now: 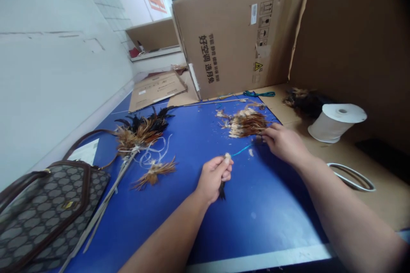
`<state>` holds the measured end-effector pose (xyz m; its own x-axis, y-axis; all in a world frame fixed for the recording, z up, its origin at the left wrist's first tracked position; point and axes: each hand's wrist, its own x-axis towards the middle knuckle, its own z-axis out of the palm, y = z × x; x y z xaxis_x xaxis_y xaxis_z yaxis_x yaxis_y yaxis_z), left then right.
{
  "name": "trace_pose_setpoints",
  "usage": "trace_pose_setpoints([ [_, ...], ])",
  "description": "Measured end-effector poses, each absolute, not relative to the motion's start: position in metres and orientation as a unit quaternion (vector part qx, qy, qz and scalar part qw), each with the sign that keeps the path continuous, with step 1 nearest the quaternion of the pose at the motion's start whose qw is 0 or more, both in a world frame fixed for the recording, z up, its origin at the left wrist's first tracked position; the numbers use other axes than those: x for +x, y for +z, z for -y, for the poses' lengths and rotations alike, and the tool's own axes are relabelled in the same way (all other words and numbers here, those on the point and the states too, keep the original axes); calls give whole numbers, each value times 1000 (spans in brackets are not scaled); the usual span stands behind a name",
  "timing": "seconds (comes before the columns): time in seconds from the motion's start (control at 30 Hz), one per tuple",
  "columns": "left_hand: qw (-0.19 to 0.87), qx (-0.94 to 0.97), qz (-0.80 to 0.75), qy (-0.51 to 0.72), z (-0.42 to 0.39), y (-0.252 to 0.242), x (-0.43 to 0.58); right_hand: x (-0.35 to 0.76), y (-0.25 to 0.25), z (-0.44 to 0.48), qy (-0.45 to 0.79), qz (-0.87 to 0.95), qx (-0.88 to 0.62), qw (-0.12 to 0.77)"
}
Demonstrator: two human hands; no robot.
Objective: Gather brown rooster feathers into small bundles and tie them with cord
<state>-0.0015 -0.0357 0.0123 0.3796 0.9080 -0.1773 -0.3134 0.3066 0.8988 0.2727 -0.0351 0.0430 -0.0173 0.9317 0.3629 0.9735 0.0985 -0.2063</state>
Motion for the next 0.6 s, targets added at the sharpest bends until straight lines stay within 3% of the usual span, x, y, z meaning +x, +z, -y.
trace_pose_setpoints([
  [0.07, 727, 397, -357, 431, 35, 11, -1, 290, 38, 31, -52, 681, -721, 117],
  [0.13, 731, 389, -352, 436, 35, 11, -1, 300, 32, 28, -43, 672, -734, 84],
  [0.37, 736, 380, -341, 444, 36, 12, 0, 293, 25, 24, -55, 661, -742, 94],
  [0.5, 725, 372, -339, 470, 35, 10, 2, 261, 32, 28, -31, 678, -686, 263],
  [0.6, 710, 374, -353, 482, 33, 9, 3, 224, 33, 37, 121, 688, -590, 405],
])
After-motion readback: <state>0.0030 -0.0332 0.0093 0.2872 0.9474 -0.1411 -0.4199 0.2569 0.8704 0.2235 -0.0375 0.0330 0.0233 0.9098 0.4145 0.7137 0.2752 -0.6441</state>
